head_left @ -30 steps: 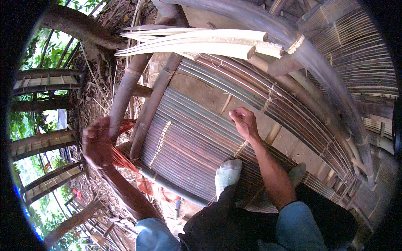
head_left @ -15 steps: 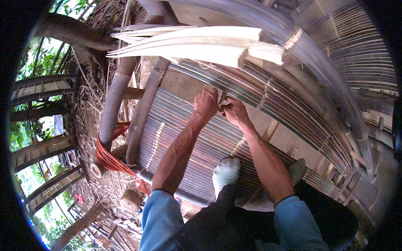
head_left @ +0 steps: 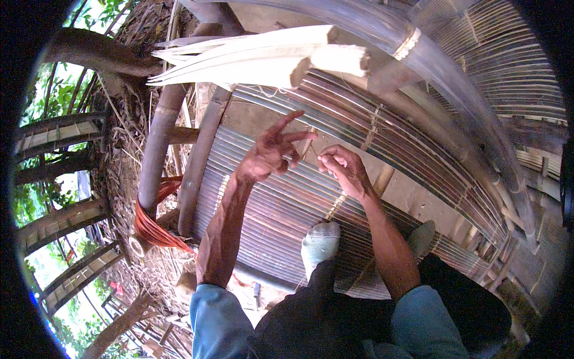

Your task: The person weaves a bamboo mat by hand, threading thin strips of bamboo through a loom frame.

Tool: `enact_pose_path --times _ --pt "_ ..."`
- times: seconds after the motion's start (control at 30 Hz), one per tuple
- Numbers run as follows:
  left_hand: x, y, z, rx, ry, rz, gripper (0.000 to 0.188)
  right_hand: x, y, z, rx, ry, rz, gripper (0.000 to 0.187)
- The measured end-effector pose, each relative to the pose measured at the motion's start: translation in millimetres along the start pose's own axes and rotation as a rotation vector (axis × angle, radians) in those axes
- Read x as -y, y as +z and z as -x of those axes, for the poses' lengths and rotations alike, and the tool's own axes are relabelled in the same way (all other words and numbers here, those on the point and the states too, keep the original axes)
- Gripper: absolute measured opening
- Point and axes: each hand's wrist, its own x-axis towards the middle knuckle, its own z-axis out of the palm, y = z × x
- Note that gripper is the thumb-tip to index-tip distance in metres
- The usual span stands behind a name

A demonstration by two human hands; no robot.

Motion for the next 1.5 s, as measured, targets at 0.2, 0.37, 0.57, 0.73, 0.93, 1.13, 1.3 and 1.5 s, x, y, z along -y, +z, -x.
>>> enact_pose_path --times 0.2,0.37,0.57,0.73,0.93,1.13,1.3,1.5 --pt "29 20 25 -0.152 0.227 -0.578 0.083 35 12 3 0.093 -0.177 0.158 0.023" --pt "14 -22 94 -0.586 0.369 -1.342 0.039 27 5 -2 -0.063 -0.125 0.391 0.019" --pt "-9 -85 274 -0.813 -0.055 -0.835 0.026 -2 -12 -15 -0.036 -0.060 0.400 0.026" --pt "52 -164 539 -1.330 -0.614 -1.613 0.035 -5 -3 -25 -0.002 -0.075 0.345 0.043" --pt "-11 -39 406 -1.354 -0.526 -1.530 0.033 4 -7 -24 0.035 0.042 0.346 0.051" --pt "55 12 159 -1.034 0.434 -1.286 0.037 -31 3 -43 0.080 0.156 0.098 0.053" --pt "119 25 78 -1.157 0.547 -1.126 0.028 -24 13 -39 0.086 0.189 0.059 0.040" --pt "116 40 66 -1.080 0.387 -1.365 0.011 -44 2 -40 0.182 0.100 0.200 0.029"
